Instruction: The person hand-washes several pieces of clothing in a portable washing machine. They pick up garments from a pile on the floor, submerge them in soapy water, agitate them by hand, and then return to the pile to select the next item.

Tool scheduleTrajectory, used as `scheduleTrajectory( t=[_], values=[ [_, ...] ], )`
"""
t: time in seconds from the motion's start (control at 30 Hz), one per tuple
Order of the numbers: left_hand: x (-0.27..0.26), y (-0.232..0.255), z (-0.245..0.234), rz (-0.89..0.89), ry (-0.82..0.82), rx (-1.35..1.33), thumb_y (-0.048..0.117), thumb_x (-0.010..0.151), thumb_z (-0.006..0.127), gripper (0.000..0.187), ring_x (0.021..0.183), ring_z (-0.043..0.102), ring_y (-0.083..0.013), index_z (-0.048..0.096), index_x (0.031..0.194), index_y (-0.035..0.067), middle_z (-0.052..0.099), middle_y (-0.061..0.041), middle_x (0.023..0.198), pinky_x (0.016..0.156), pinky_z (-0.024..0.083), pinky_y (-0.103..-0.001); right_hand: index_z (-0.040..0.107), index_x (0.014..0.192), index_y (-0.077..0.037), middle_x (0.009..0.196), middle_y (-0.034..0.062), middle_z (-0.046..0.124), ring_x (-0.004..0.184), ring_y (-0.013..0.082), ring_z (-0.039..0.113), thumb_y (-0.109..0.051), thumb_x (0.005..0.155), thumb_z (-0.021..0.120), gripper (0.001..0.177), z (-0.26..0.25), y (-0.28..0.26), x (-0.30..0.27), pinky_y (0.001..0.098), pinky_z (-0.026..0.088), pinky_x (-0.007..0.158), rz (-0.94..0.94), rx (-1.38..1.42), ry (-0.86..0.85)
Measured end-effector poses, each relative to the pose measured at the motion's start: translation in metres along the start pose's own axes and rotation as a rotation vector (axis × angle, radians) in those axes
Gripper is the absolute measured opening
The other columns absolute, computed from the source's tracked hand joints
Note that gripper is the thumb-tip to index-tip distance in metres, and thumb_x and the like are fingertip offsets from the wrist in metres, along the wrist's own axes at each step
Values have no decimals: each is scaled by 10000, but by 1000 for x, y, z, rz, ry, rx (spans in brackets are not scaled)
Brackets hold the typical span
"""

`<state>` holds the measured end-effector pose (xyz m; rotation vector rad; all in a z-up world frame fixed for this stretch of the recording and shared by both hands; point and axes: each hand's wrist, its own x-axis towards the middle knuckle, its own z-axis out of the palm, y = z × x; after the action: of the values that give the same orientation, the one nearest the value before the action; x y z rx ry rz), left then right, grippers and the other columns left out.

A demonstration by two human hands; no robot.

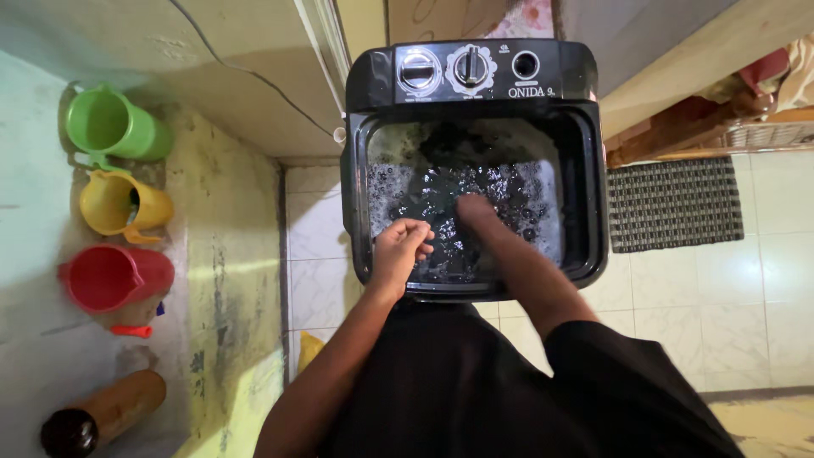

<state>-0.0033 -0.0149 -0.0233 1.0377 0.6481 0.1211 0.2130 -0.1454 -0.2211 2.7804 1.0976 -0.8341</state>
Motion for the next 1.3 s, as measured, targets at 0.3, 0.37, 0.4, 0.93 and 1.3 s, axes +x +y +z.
scheduleTrajectory(
  t=[0.3,0.37,0.4,0.93,1.3],
  values=[
    [24,8,8,-44,-77,-20,152,976,641,143,713,677,-113,702,1006,25,741,-61,919,619,538,-253,827,963,-194,950,122,777,854,330,741,-3,718,644,361,-227,-28,-151,415,594,820,-213,270,489],
    [28,7,12,-87,-70,-31,149,977,644,141,712,675,-122,697,998,20,738,-66,923,616,536,-259,797,978,-118,963,123,778,858,298,755,34,827,657,256,-278,-38,-190,388,597,766,-264,382,600],
    [31,8,14,-106,-63,-36,147,978,645,140,712,675,-126,695,994,18,737,-68,925,614,535,-262,788,983,-99,992,127,776,873,280,763,49,852,670,230,-299,-42,-209,371,604,762,-320,407,706],
    [18,4,-2,-78,-106,-7,186,994,635,169,774,693,-119,694,1055,40,730,-53,981,655,544,-256,807,932,-128,1040,106,780,934,312,743,-30,759,628,267,-172,-50,-106,400,594,868,-296,416,598],
    [-8,6,-16,-25,-89,88,185,994,629,181,793,689,-104,701,1083,44,744,-41,997,679,532,-243,767,1035,-35,1098,210,737,1027,364,725,-179,889,639,241,25,-28,19,457,584,908,-81,-57,-126]
  ],
)
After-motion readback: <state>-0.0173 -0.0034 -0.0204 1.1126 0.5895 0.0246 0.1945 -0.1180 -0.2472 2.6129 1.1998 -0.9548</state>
